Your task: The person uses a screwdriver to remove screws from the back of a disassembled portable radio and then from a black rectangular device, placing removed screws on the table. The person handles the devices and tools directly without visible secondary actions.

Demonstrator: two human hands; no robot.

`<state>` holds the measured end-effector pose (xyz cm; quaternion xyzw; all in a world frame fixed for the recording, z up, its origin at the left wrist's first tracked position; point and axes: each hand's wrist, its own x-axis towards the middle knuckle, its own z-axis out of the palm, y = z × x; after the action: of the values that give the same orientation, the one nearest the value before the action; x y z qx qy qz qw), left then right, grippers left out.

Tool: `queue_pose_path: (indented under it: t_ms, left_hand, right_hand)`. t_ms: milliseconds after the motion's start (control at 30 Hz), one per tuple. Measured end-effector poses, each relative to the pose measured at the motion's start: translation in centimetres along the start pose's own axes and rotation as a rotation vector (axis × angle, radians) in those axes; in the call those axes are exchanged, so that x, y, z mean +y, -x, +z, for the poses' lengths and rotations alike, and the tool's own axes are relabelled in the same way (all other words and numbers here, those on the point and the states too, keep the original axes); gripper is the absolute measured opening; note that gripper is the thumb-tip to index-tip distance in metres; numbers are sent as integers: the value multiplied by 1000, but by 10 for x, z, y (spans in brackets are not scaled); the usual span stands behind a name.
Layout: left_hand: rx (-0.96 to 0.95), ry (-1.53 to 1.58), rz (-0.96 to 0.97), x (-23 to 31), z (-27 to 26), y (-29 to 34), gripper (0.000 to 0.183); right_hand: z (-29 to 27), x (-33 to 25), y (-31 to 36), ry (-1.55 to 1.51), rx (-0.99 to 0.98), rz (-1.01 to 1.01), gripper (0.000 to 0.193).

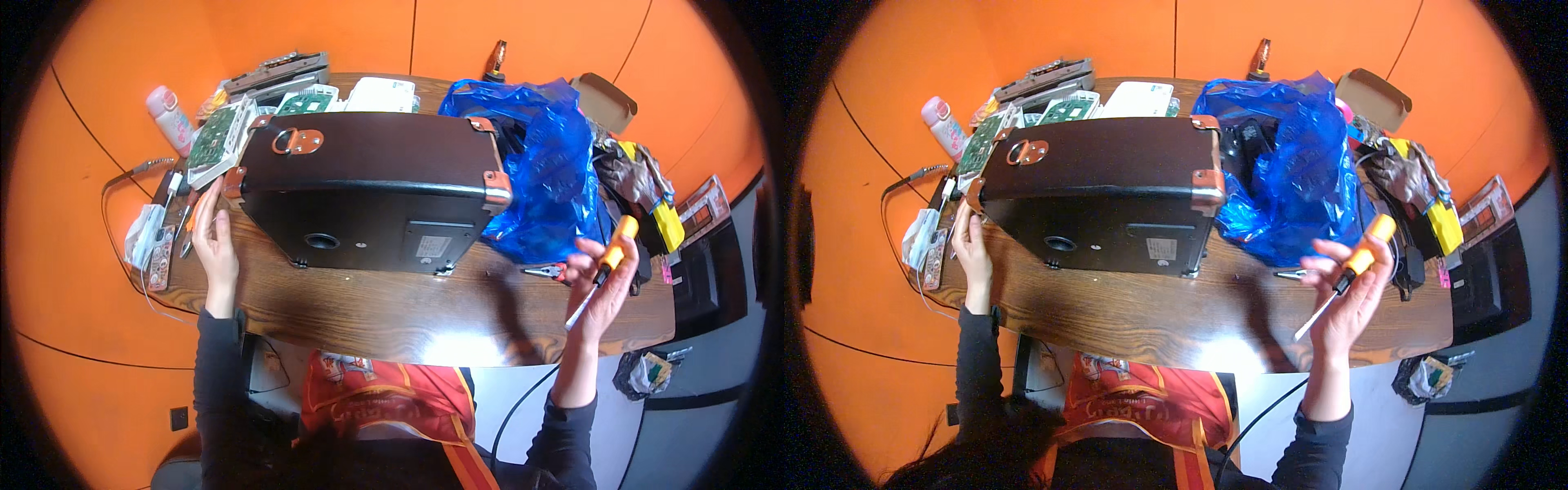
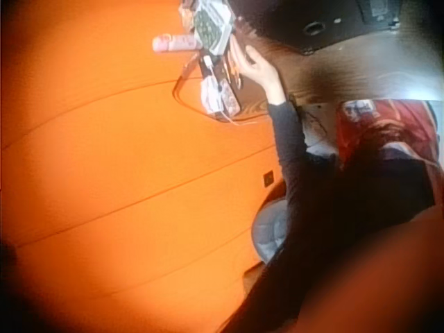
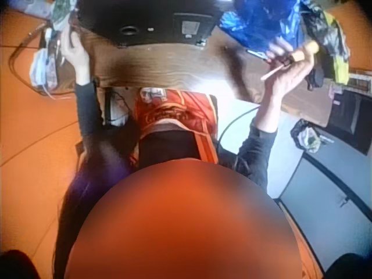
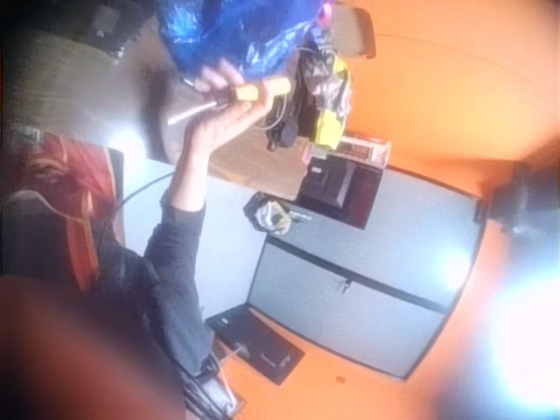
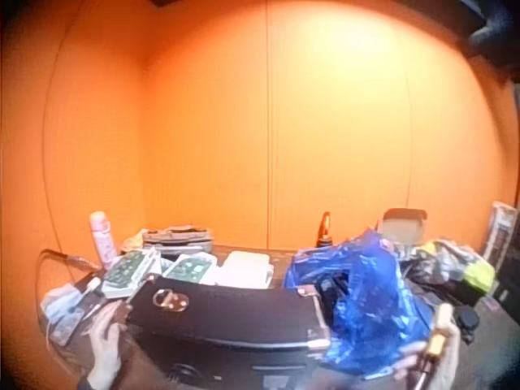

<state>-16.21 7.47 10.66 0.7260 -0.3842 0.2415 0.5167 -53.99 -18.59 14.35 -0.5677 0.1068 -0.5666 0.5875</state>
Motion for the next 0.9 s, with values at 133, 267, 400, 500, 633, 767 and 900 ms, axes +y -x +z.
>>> queue_pose_path:
  t_ms: [133,267,400,500,633,767,900]
  left_hand:
    - [-185,502,-38,31,15,-17,62]
    - [-285,767,-93,49,24,-26,74]
    - [-292,848,-249,58,24,-26,67]
    - [-226,713,-160,62,27,-23,69]
    - [-206,694,-83,72,25,-19,69]
    - [-207,707,-84,88,19,-12,64]
    - [-255,669,-111,85,14,-13,69]
  right_hand:
    - [31,9,-10,-155,-273,103,86]
    - [57,24,-20,-42,-365,47,72]
    - [70,35,-21,245,-510,-134,57]
    - [74,35,-13,247,-440,-80,53]
    - [74,34,-6,246,-403,-80,50]
    - [66,36,-7,288,-356,-87,52]
    - [56,42,-9,255,-374,-84,54]
